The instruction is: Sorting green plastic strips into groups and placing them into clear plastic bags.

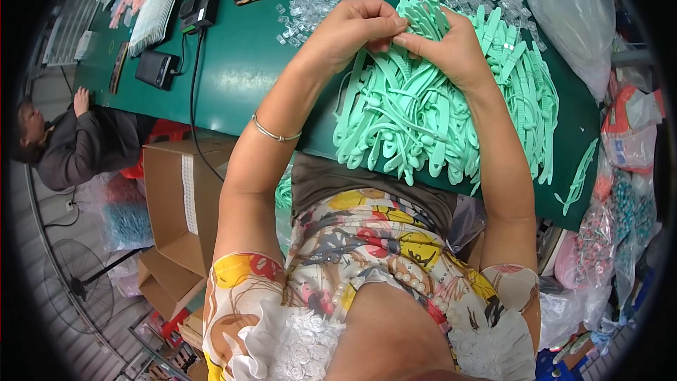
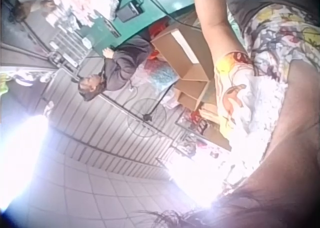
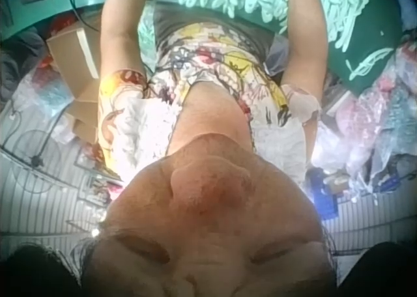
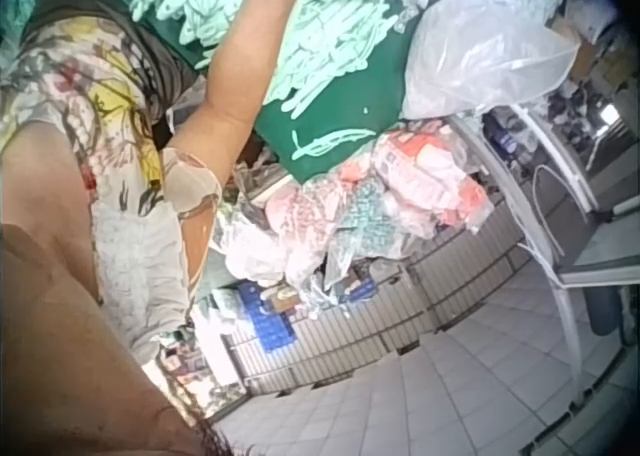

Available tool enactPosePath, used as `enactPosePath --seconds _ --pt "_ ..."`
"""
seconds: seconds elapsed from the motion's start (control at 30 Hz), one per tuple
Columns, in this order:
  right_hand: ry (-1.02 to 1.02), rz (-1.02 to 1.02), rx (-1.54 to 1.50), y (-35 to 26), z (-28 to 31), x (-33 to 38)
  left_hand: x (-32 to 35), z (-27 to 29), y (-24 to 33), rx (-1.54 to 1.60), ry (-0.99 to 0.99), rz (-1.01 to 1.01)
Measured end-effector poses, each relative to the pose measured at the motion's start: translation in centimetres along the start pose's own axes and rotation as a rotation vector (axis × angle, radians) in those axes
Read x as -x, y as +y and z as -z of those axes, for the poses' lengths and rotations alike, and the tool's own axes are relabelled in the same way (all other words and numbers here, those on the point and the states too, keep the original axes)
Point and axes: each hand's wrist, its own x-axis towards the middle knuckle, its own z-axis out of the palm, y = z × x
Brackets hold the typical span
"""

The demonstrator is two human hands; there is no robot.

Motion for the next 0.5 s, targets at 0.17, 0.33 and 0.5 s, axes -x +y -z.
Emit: enactPosePath --seconds 0.17,0.33,0.5 --pt "-0.011 -0.097 -0.083 -1.0 0.0 0.3 0.0 -0.1 -0.7 0.123 0.203 -0.146" --pt "-0.042 -0.169 -0.057 -1.3 0.2 0.2 -0.3 0.6 -1.1 0.112 0.187 -0.199" --pt "-0.054 -0.243 -0.187 -1.5 0.3 0.1 0.1 0.9 -0.7 -0.052 0.192 -0.166"
